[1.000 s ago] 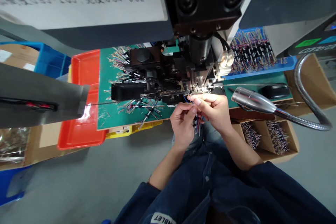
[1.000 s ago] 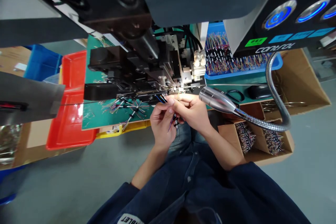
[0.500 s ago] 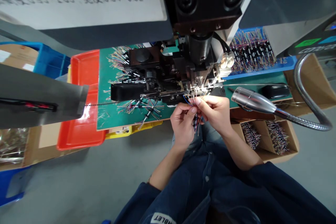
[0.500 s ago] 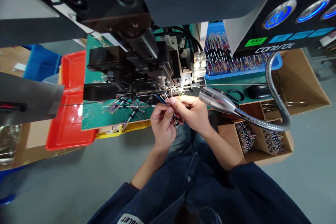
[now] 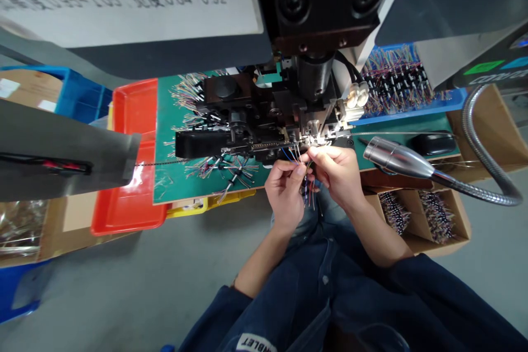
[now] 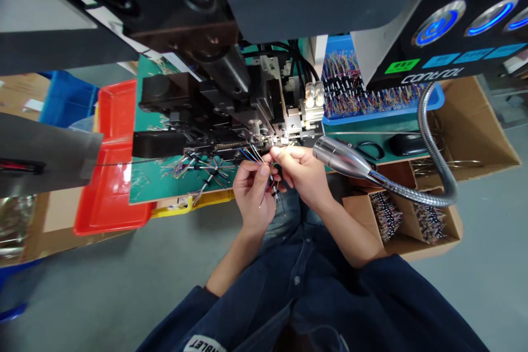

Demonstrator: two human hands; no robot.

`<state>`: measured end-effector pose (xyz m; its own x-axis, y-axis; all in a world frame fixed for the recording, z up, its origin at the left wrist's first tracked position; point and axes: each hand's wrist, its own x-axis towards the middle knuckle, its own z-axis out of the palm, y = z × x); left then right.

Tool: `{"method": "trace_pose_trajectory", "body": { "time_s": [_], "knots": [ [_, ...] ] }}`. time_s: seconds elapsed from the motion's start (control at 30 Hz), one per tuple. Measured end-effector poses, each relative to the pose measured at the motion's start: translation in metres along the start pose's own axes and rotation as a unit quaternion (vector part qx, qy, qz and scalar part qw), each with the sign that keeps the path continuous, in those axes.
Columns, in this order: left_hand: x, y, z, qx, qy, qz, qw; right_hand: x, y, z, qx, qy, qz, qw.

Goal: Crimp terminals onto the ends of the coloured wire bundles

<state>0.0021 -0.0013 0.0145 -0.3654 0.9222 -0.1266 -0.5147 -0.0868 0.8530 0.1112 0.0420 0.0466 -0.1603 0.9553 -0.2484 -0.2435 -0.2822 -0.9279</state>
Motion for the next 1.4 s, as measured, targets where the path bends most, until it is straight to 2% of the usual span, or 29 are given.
{"method": "trace_pose_trajectory", "body": {
  "time_s": [0.2, 0.5, 0.67, 0.87, 1.13, 1.27, 1.4],
  "knots": [
    [0.000, 0.000, 0.000, 0.007, -0.002, 0.000, 1.000, 0.000, -0.001, 0.000, -0.009, -0.005, 0.003, 1.000],
    [-0.001, -0.003, -0.003, -0.006, -0.035, -0.011, 0.999, -0.003, -0.015, 0.001, -0.066, -0.024, -0.048, 0.996],
    [-0.002, -0.003, -0.003, 0.003, -0.017, -0.035, 0.999, -0.004, -0.007, 0.000, -0.040, 0.005, -0.038, 0.998],
    [0.000, -0.002, -0.002, -0.016, -0.007, -0.028, 0.999, 0.000, 0.001, -0.002, -0.014, 0.009, -0.013, 1.000],
    [0.001, -0.002, -0.001, -0.019, -0.007, -0.033, 0.999, 0.002, 0.003, -0.001, -0.020, 0.021, -0.028, 0.999],
    [0.000, -0.001, -0.002, -0.021, -0.003, -0.040, 0.999, 0.001, -0.002, -0.001, -0.032, 0.010, -0.042, 0.999],
    [-0.001, -0.002, -0.001, -0.026, -0.011, -0.040, 0.999, -0.002, -0.012, -0.002, -0.060, -0.026, -0.050, 0.997]
  ]
}}
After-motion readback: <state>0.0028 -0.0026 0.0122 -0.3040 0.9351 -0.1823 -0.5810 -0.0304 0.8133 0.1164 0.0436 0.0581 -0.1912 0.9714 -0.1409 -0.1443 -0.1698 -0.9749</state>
